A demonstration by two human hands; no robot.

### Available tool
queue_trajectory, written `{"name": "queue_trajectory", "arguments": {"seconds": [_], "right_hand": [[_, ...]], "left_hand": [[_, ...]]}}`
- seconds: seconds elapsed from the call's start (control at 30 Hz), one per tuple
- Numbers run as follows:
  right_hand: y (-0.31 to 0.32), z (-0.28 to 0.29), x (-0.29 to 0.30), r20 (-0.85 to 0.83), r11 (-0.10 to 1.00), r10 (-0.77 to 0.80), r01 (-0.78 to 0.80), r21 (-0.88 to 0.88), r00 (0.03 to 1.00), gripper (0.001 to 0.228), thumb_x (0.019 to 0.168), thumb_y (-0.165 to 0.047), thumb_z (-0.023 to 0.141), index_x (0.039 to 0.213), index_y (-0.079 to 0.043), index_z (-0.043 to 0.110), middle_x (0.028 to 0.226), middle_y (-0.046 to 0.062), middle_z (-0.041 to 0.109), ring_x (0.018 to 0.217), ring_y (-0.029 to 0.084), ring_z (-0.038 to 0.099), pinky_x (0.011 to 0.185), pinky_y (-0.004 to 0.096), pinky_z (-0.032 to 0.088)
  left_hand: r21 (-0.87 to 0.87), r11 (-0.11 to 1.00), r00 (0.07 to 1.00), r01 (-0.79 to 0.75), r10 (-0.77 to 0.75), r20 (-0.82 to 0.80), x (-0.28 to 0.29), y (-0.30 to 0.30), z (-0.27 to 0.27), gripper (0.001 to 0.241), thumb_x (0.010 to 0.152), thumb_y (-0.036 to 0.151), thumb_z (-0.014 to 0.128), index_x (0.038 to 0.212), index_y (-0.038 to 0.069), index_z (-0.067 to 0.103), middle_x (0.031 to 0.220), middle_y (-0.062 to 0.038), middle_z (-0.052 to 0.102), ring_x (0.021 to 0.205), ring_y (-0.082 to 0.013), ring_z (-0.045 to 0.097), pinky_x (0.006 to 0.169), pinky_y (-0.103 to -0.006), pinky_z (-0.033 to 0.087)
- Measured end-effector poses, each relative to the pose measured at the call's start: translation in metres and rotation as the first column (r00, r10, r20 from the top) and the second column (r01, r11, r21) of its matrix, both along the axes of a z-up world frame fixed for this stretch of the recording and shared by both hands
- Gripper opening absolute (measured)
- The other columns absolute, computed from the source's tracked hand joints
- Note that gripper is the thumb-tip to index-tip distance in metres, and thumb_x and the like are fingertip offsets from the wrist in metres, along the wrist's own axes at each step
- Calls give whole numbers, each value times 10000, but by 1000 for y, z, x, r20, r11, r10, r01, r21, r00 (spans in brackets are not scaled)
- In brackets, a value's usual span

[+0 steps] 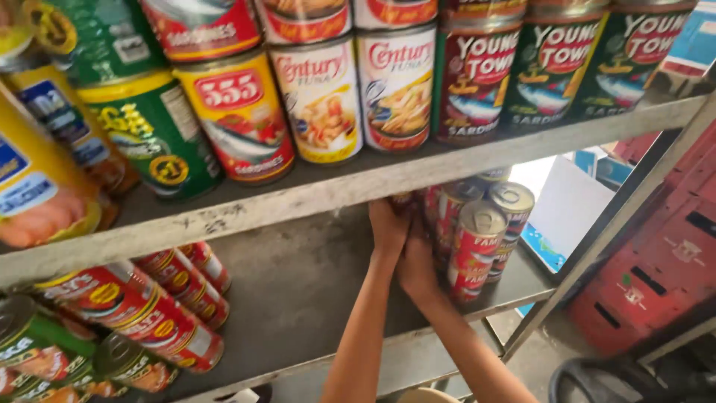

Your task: Organizing and stacking various canned goods on metal shelves in a grocery store aisle.

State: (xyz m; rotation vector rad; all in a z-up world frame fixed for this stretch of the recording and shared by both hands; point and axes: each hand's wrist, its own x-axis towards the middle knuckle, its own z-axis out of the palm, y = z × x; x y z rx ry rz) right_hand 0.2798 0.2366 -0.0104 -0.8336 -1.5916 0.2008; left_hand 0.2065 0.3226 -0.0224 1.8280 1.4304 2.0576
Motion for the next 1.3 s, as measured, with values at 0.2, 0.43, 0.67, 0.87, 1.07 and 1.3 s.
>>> {"name": "queue_trajectory", "arguments": {"seconds": [0.2, 0.43, 0.67, 0.87, 1.07, 1.3], "right_hand": [[-13, 10, 1, -72, 975, 97, -109, -192, 993, 763, 924, -41, 611, 1571, 70, 222, 1453, 287, 515, 1411, 356, 495, 1125, 419, 409], [-9, 0, 15, 218, 992, -122, 114, 48, 968, 595, 886, -23, 635, 1443, 49, 438, 1429, 323, 523, 1386, 466, 455, 1183, 496, 335], [-57, 15, -15, 317, 920, 244, -115, -376, 916, 412, 812, -250, 818, 1124, -34, 659, 1010, 181, 732, 932, 302, 732, 824, 429, 573], [-113, 19, -72, 163, 877, 366, -281, -390, 916, 492, 738, -234, 852, 1130, -41, 625, 935, 119, 770, 851, 244, 781, 718, 385, 595], [-123, 8, -141, 170, 918, 268, -198, -343, 948, 440, 723, -136, 834, 1102, -36, 632, 906, 171, 744, 849, 339, 755, 709, 416, 588], [-94, -3, -199, 219, 990, 128, -111, -85, 967, 337, 758, -168, 858, 958, -12, 636, 912, 229, 665, 914, 452, 627, 772, 532, 502]], "left_hand": [[-195, 966, 981, 170, -147, 127, -4, 4, -13, 465, 853, 166, 761, 1264, 10, 610, 1158, -221, 713, 1105, -404, 704, 920, -453, 558], [-237, 949, 976, 209, -218, -14, -44, -60, -4, 608, 867, 128, 774, 1375, 2, 465, 1191, -259, 682, 1123, -404, 650, 920, -454, 528], [-336, 847, 911, 413, -387, 145, -102, -169, 28, 562, 896, 121, 733, 1378, 14, 463, 1184, -172, 683, 1087, -221, 660, 952, -362, 541], [-269, 884, 924, 383, -366, 113, -153, -246, 32, 525, 914, 89, 744, 1364, 1, 488, 1225, -163, 664, 1138, -242, 660, 996, -368, 530], [-267, 964, 997, 15, 6, 77, -177, -280, 17, 558, 886, 73, 724, 1374, -32, 475, 1247, -221, 615, 1105, -343, 670, 947, -418, 540], [-273, 946, 967, -173, 217, 137, -201, -255, -18, 481, 987, 82, 563, 1434, -67, 468, 1300, -292, 605, 1197, -429, 608, 1016, -469, 472]]}}
